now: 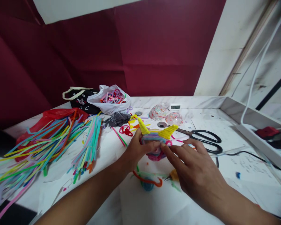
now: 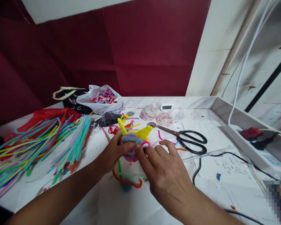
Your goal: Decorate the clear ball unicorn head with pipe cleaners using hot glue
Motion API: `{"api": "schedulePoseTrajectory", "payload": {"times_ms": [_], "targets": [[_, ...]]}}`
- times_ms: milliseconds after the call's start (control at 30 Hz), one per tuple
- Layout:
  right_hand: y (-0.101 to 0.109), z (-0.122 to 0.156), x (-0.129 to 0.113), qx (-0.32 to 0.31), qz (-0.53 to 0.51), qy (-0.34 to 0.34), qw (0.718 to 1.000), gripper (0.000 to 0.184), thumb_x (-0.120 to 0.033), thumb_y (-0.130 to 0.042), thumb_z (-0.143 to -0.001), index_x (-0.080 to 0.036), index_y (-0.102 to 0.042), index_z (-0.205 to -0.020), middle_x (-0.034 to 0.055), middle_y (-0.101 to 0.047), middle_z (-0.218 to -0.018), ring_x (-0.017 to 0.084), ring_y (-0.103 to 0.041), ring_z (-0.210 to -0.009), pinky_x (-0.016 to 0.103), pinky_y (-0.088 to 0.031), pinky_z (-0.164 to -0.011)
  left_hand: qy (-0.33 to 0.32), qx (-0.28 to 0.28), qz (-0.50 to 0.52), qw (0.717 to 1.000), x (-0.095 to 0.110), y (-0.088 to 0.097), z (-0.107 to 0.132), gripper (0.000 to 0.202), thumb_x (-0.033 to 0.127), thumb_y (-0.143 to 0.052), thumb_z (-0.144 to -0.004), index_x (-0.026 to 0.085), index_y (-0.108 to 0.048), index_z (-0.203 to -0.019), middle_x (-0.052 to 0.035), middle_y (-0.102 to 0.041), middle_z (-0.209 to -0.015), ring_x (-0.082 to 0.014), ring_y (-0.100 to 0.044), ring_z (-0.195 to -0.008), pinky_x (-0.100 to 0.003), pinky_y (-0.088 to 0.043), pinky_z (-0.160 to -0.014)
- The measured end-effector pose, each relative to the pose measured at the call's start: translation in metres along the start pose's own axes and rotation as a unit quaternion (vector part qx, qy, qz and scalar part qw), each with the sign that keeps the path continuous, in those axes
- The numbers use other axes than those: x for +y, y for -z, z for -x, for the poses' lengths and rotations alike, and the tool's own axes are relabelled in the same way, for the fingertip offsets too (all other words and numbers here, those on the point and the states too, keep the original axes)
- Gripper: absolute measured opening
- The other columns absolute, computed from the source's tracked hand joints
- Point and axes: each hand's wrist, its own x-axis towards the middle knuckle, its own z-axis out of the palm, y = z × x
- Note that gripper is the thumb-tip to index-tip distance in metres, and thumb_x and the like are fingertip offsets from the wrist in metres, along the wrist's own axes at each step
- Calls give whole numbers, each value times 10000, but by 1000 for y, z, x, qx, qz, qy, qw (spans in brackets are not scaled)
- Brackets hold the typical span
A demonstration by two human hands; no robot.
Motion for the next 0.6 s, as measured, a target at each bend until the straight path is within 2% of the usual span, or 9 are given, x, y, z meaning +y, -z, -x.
{"api": "schedulePoseTrajectory", "payload": {"times_ms": [167,333,467,533,600], "targets": [[2,0,0,-12,-19,-4,1000,462,21,-432,-852,-27,-471,-1310,134,-641,-992,242,-569,-896,505,-391,-853,22,14,-3,1000,3,-2,-1,521,231,-846,-591,178,-557,-1021,5,-693,-853,-121,-636,-719,-245,-510,-708],[-1,2,2,-16,-27,-11,999,446,1,-453,-851,-43,-485,-1294,135,-640,-1003,246,-571,-881,506,-399,-843,35,2,0,999,-2,0,-6,557,224,-848,-576,179,-544,-1040,-16,-699,-905,-149,-659,-791,-250,-526,-706],[1,2,3,-19,-50,-25,998,432,-7,-462,-846,-58,-508,-1272,133,-639,-997,249,-566,-859,494,-407,-808,39,18,-7,999,-6,4,-11,569,220,-847,-568,185,-533,-1041,-3,-695,-893,-128,-652,-741,-240,-531,-685],[9,-2,0,-7,-97,-51,994,405,-35,-468,-869,-91,-518,-1266,113,-640,-977,229,-558,-841,444,-420,-768,36,17,-6,999,-7,8,-15,579,222,-849,-560,188,-534,-1045,2,-695,-878,-127,-651,-720,-239,-533,-669],[20,-8,-6,-10,-200,-102,974,343,-86,-484,-902,-165,-546,-1230,58,-642,-950,178,-561,-813,361,-440,-737,34,19,-5,999,-6,12,-19,582,222,-849,-552,188,-536,-1041,6,-693,-857,-129,-653,-705,-235,-536,-645]]}}
